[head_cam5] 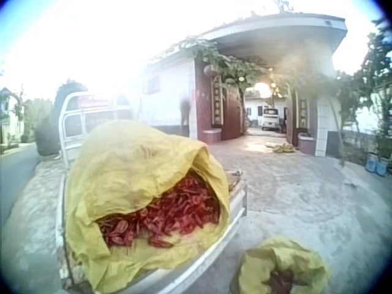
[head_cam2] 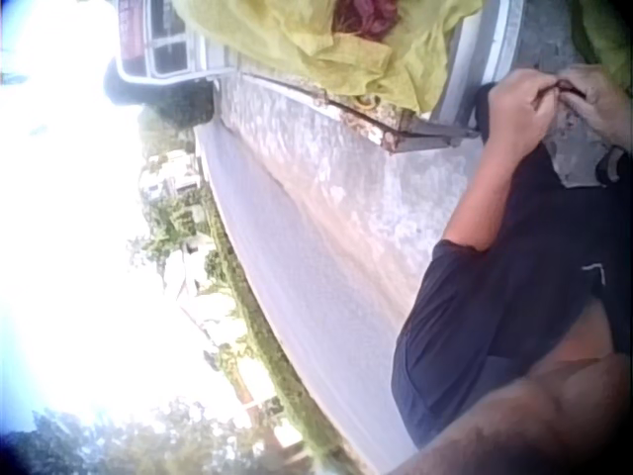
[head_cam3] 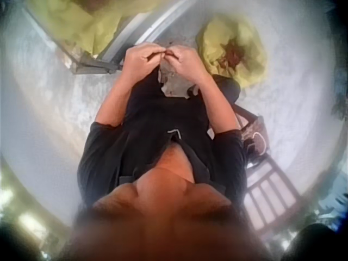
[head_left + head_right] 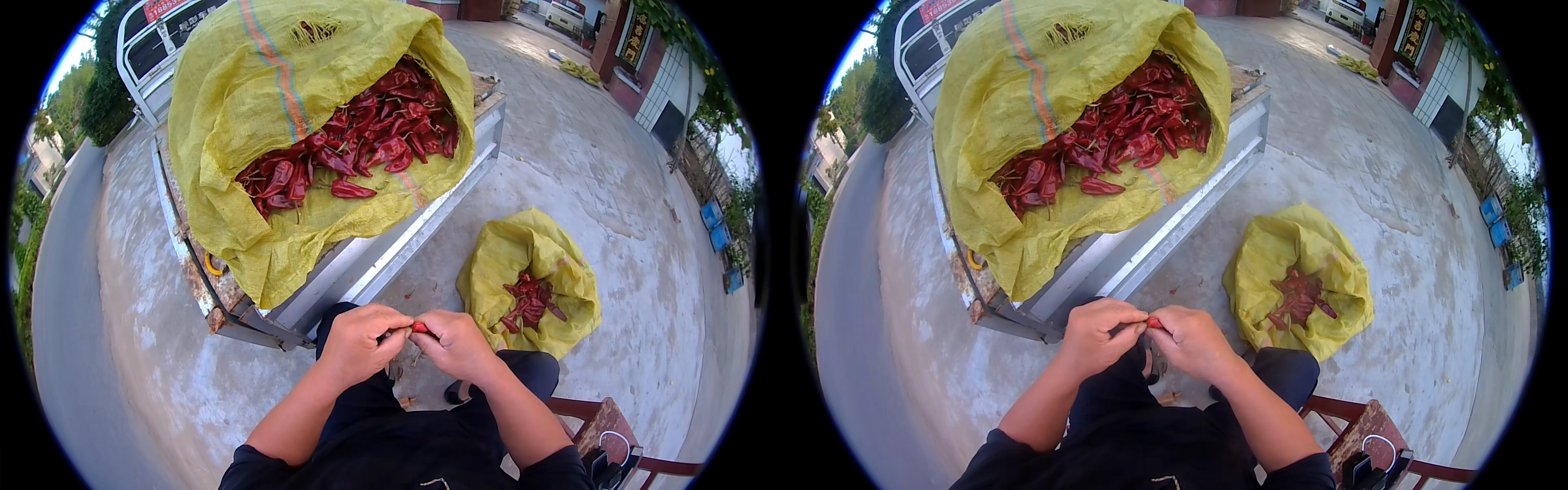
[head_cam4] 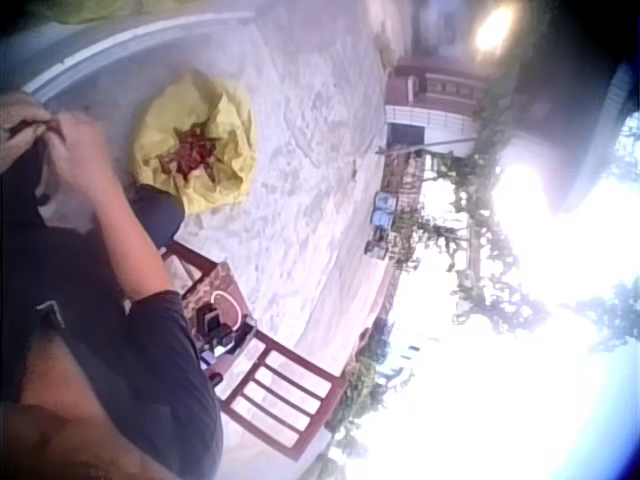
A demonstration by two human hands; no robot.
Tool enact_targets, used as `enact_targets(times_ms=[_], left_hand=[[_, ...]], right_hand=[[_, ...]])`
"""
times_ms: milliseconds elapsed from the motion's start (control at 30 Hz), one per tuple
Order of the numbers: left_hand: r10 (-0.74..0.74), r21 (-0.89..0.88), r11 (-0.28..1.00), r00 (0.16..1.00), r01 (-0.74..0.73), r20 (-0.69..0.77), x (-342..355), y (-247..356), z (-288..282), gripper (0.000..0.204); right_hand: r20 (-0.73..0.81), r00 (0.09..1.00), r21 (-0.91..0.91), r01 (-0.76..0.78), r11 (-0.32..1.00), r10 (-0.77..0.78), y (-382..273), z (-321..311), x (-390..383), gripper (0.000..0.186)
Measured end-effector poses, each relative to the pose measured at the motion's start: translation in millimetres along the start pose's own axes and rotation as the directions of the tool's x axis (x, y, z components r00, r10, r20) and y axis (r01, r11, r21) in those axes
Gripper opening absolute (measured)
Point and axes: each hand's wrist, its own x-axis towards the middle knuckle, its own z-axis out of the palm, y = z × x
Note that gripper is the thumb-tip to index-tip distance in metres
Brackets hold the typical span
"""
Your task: The person sits on a low stool and removes stems from dried red chilies by hand. They pick chilies from a large yellow sack on a truck bed, pull off the stems, and drop the chilies into a smaller yellow sack on the ground.
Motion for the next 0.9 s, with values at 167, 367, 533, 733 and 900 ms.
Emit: enact_targets(times_ms=[167, 367, 533, 733, 900], left_hand=[[0.030, 0.109, 0.993, 0.998, -0.036, 0.063, 3.7, 2.4, -1.4, 0.013], [-0.212, 0.007, 0.977, 0.975, 0.212, 0.068, 3.7, 1.7, 7.8, 0.013], [-0.252, 0.067, 0.965, 0.968, 0.252, -0.001, 3.6, -17.5, 21.2, 0.013], [-0.110, 0.259, 0.962, 0.989, 0.082, 0.095, -1.0, -38.7, 19.0, 0.012], [-0.038, 0.067, 0.997, 0.997, 0.033, 0.073, 12.3, 2.3, 0.2, 0.012]], right_hand=[[0.008, 0.996, -0.108, 0.087, 0.990, -0.086, 4.7, 2.8, -1.0, 0.010], [0.002, 0.998, -0.064, 0.062, 0.996, -0.062, 8.9, 4.5, -4.2, 0.009], [-0.078, 0.996, 0.142, -0.036, 0.989, 0.047, 9.3, 7.4, -17.2, 0.014], [-0.041, 0.986, 0.326, -0.138, 0.935, 0.160, 3.5, -2.0, -20.9, 0.017], [-0.060, 0.987, 0.217, -0.135, 0.967, 0.152, 4.7, -2.8, -16.9, 0.014]])
